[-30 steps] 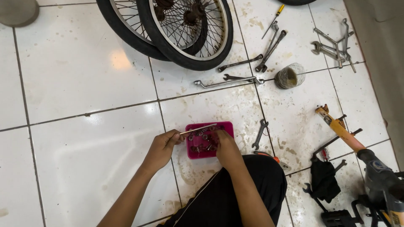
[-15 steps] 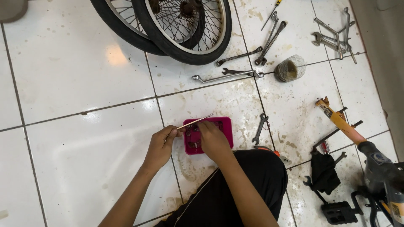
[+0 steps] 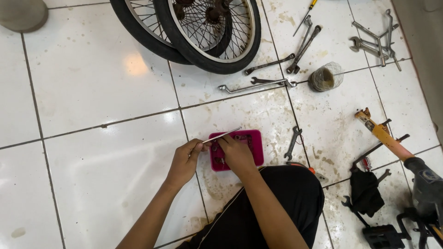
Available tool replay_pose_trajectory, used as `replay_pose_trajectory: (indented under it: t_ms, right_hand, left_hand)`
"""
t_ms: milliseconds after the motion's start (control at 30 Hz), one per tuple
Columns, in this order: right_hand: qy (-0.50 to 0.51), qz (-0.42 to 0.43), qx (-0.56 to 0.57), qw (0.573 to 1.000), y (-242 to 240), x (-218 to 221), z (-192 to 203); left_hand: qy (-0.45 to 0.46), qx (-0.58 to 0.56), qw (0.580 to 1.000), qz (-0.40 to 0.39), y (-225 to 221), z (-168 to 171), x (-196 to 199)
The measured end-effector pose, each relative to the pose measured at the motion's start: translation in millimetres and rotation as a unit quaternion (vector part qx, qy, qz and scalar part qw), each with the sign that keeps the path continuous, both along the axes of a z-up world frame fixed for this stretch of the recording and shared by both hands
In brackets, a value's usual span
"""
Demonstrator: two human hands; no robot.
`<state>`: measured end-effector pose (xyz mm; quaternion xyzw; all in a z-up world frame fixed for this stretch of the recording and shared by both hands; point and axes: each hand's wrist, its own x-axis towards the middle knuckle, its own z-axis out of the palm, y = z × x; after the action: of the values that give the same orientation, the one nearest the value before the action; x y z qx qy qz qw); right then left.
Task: Securing and adjusting the handlebar components on a bicycle frame using a hand tool while sitting on the floor.
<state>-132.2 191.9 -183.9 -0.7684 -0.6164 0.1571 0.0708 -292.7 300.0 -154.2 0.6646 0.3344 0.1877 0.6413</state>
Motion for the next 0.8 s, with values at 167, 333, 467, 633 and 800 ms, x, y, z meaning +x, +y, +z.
replay_pose_trajectory:
  t_ms: [167, 333, 467, 633, 800]
  right_hand:
    - [-0.026, 0.015, -0.024, 0.999, 2, -7, -1]
    - [-0.033, 0.021, -0.022, 0.999, 1, -5, -4]
    - [-0.085, 0.049, -0.028, 0.995, 3, -8, 6]
    - [-0.105, 0.064, -0.017, 0.992, -3, -6, -3]
    - [-0.01, -0.01, 0.08, 0.997, -15, 2, -1]
  left_hand:
    - [0.001, -0.002, 1.0, 0.001, 0, 5, -1]
    - [0.002, -0.013, 1.0, 0.0, 2, 0, -1]
    - [0.001, -0.013, 1.0, -0.008, 6, -3, 2]
    - [-0.01, -0.018, 1.0, -0.019, 10, -8, 1]
    - [-0.021, -0.007, 0.999, -0.037, 10, 8, 3]
